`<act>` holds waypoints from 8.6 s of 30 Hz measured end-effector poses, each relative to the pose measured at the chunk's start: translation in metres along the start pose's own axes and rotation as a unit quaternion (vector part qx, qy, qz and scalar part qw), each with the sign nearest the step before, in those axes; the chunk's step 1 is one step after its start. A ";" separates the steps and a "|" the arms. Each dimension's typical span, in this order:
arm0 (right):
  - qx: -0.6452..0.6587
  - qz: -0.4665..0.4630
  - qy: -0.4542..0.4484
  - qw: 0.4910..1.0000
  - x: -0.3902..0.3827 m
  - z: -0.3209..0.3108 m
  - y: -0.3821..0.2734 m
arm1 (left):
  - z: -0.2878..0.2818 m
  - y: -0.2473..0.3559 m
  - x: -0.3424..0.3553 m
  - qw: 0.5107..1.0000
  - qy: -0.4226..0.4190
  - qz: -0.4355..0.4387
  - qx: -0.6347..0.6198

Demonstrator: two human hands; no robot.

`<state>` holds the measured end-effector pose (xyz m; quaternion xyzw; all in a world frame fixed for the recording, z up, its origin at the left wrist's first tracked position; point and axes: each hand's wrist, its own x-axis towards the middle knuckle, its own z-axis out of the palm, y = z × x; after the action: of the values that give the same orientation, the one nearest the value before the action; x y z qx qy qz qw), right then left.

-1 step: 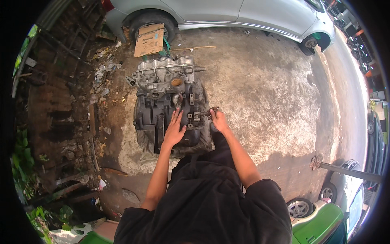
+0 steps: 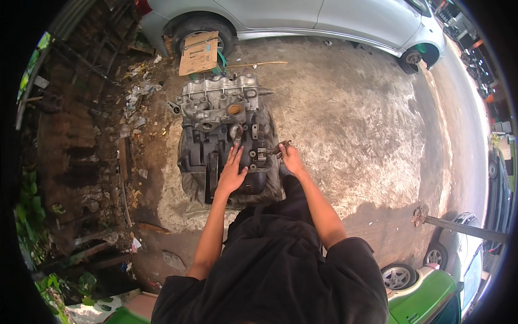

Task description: The person uses a wrench to loosen and remove bolts from a car engine block resting on a cloth on the ground. They repeatedly turn the wrench on several bolt locations, then place the removed bolts on a nearby cardboard box.

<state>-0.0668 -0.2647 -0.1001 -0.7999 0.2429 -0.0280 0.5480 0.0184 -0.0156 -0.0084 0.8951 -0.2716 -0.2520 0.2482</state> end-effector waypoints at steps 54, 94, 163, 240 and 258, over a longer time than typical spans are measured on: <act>-0.332 0.068 -0.186 0.922 0.124 0.031 -0.044 | -0.001 -0.002 -0.001 0.998 0.028 0.020 -0.053; 0.059 -0.013 0.036 0.998 -0.022 -0.008 0.007 | -0.006 0.007 -0.002 1.000 0.011 -0.009 -0.022; -0.153 -0.112 0.082 0.978 -0.056 0.040 -0.004 | -0.005 0.007 -0.001 0.999 0.028 -0.003 -0.019; -0.135 -0.132 0.041 0.981 -0.069 0.054 -0.022 | -0.003 0.003 0.000 0.999 0.044 0.009 -0.017; 0.052 0.009 0.103 0.993 -0.001 0.014 0.005 | -0.005 0.006 -0.001 0.999 0.033 -0.004 -0.037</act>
<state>-0.0653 -0.2532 -0.1100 -0.7608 0.3035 -0.1184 0.5614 0.0185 -0.0178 -0.0005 0.8941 -0.2500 -0.2333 0.2893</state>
